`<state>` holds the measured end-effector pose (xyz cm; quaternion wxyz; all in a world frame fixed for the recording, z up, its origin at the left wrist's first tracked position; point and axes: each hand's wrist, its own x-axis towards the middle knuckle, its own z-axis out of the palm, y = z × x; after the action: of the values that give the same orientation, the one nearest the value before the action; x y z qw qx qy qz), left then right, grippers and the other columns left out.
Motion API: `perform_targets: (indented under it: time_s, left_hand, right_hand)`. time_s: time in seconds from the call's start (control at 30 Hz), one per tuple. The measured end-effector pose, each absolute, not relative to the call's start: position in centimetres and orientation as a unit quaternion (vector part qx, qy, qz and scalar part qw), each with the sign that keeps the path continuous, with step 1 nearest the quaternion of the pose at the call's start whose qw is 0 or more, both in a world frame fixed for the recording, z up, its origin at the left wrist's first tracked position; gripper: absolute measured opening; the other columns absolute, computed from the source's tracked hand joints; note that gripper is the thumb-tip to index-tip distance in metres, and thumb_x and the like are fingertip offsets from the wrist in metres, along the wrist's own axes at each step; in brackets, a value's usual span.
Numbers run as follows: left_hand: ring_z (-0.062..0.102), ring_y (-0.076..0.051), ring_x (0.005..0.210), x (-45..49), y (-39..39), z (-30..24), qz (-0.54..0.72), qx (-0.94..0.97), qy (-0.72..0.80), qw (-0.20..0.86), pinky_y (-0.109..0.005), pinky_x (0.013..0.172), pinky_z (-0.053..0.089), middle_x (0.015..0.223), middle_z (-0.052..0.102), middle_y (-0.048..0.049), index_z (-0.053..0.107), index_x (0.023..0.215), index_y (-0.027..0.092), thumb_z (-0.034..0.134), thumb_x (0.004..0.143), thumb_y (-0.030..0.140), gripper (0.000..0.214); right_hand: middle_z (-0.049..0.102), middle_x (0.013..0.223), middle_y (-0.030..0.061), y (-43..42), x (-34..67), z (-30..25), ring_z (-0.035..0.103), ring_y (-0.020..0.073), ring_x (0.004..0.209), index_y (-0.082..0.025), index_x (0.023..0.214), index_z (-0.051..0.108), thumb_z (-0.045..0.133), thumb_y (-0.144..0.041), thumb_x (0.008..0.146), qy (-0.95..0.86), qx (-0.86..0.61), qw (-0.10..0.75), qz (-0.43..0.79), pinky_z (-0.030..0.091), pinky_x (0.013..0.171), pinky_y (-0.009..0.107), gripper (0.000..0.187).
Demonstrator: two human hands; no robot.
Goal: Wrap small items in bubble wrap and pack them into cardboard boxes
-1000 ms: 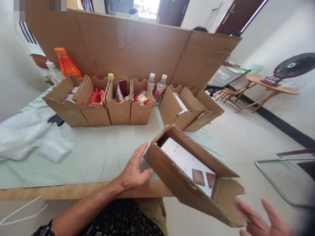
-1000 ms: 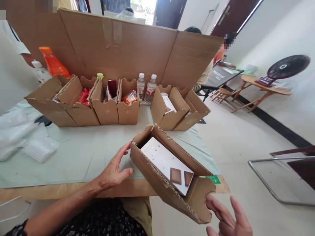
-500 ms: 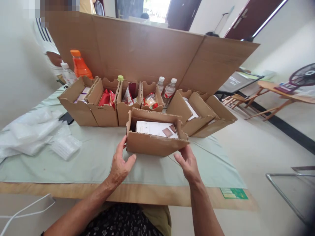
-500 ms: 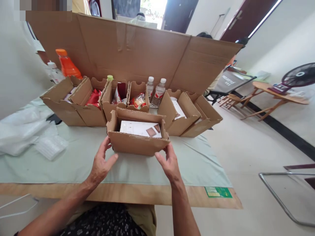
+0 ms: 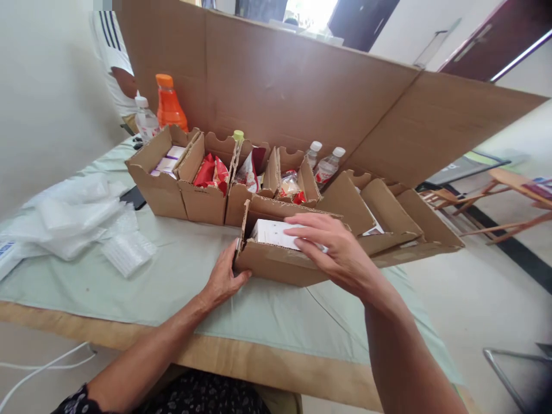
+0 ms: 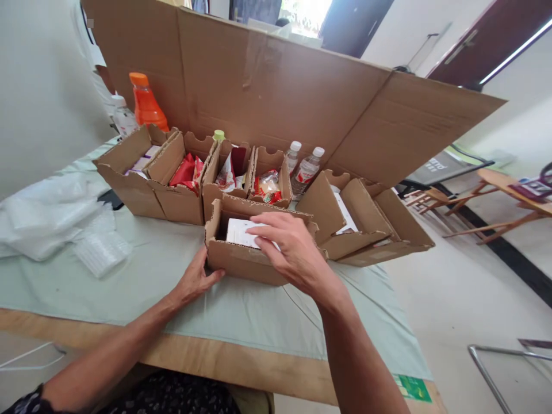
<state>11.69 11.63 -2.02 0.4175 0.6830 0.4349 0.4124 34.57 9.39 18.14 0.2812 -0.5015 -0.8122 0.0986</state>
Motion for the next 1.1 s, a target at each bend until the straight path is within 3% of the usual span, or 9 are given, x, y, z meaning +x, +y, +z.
perform_targets:
  time_s: [0.1, 0.2, 0.37, 0.5, 0.7, 0.83, 0.93, 1.03, 1.1]
  left_hand:
    - [0.052, -0.037, 0.139, 11.8, 11.3, -2.4, 0.395, 0.702, 0.431, 0.405, -0.057, 0.114, 0.043, 0.146, 0.058, -0.018, 0.045, 0.148, 0.016, 0.068, 0.081, 0.03, 0.072]
    - [0.055, -0.036, 0.135, 11.8, 11.1, -2.6, 0.397, 0.713, 0.431, 0.384, -0.056, 0.111, 0.046, 0.143, 0.06, -0.0176, 0.045, 0.148, 0.017, 0.067, 0.082, 0.029, 0.071]
    - [0.058, -0.037, 0.13, 12.0, 11.0, -2.5, 0.405, 0.719, 0.438, 0.356, -0.056, 0.109, 0.047, 0.138, 0.063, -0.017, 0.045, 0.148, 0.018, 0.067, 0.08, 0.027, 0.072]
    - [0.06, -0.036, 0.128, 12.1, 11.0, -2.1, 0.409, 0.721, 0.435, 0.352, -0.054, 0.107, 0.048, 0.135, 0.064, -0.0161, 0.048, 0.145, 0.017, 0.067, 0.079, 0.027, 0.069]
    - [0.058, -0.037, 0.129, 12.2, 11.1, -1.9, 0.386, 0.727, 0.441, 0.358, -0.057, 0.11, 0.044, 0.136, 0.064, -0.0171, 0.047, 0.146, 0.016, 0.065, 0.08, 0.026, 0.069]
    - [0.057, -0.037, 0.131, 12.4, 11.4, -1.6, 0.363, 0.734, 0.452, 0.354, -0.058, 0.112, 0.042, 0.14, 0.064, -0.0176, 0.043, 0.15, 0.016, 0.066, 0.077, 0.028, 0.077]
    - [0.056, -0.036, 0.133, 11.9, 11.4, -1.4, 0.352, 0.734, 0.462, 0.353, -0.056, 0.114, 0.042, 0.145, 0.062, -0.0162, 0.043, 0.152, 0.018, 0.066, 0.075, 0.028, 0.081]
    - [0.058, -0.037, 0.131, 10.4, 10.1, -0.9, 0.347, 0.727, 0.472, 0.358, -0.056, 0.113, 0.044, 0.144, 0.062, -0.0172, 0.05, 0.147, 0.017, 0.065, 0.076, 0.027, 0.073]
    - [0.059, -0.035, 0.13, 8.6, 8.4, -0.6, 0.347, 0.728, 0.468, 0.361, -0.054, 0.113, 0.045, 0.142, 0.064, -0.0159, 0.056, 0.141, 0.018, 0.064, 0.078, 0.026, 0.063]
  right_hand:
    - [0.065, 0.146, 0.0002, 12.9, 33.4, 18.5, 0.058, 0.0265, 0.137, -0.036, 0.118, 0.079, 0.051, -0.035, 0.101, -0.843, -0.471, 0.168, 0.197, 0.041, 0.118, 0.053, 0.033]
    - [0.062, 0.15, 0.0008, 13.8, 33.4, 18.1, 0.054, 0.0298, 0.14, -0.035, 0.117, 0.08, 0.048, -0.041, 0.103, -0.835, -0.49, 0.103, 0.228, 0.038, 0.12, 0.056, 0.036]
    - [0.057, 0.155, 0.0006, 13.4, 33.4, 18.0, 0.039, 0.0337, 0.152, -0.04, 0.137, 0.069, 0.045, -0.051, 0.104, -0.837, -0.487, 0.08, 0.237, 0.026, 0.124, 0.064, 0.042]
    - [0.057, 0.155, 0.0027, 13.9, 32.8, 18.2, 0.046, 0.0359, 0.146, -0.037, 0.129, 0.075, 0.042, -0.055, 0.105, -0.835, -0.496, 0.059, 0.23, 0.031, 0.119, 0.066, 0.044]
    - [0.07, 0.133, 0.0053, 13.9, 32.8, 17.8, 0.062, 0.0303, 0.125, -0.031, 0.11, 0.081, 0.039, -0.051, 0.105, -0.843, -0.5, 0.107, 0.17, 0.046, 0.109, 0.053, 0.046]
    - [0.073, 0.13, 0.0047, 14.3, 33.7, 17.1, 0.065, 0.0323, 0.123, -0.031, 0.109, 0.081, 0.045, -0.053, 0.102, -0.85, -0.485, 0.15, 0.143, 0.048, 0.108, 0.052, 0.043]
    - [0.076, 0.123, 0.0057, 13.5, 33.2, 17.6, 0.067, 0.035, 0.119, -0.031, 0.104, 0.082, 0.052, -0.053, 0.1, -0.847, -0.478, 0.231, 0.039, 0.046, 0.105, 0.052, 0.038]
    - [0.076, 0.118, 0.0057, 10.6, 30.6, 18.6, 0.069, 0.032, 0.113, -0.031, 0.106, 0.078, 0.054, -0.042, 0.102, -0.827, -0.454, 0.326, -0.065, 0.045, 0.102, 0.047, 0.026]
    - [0.077, 0.113, 0.0053, 8.8, 27.6, 18.3, 0.072, 0.0264, 0.103, -0.029, 0.108, 0.075, 0.058, -0.03, 0.101, -0.85, -0.396, 0.341, -0.068, 0.049, 0.095, 0.041, 0.018]
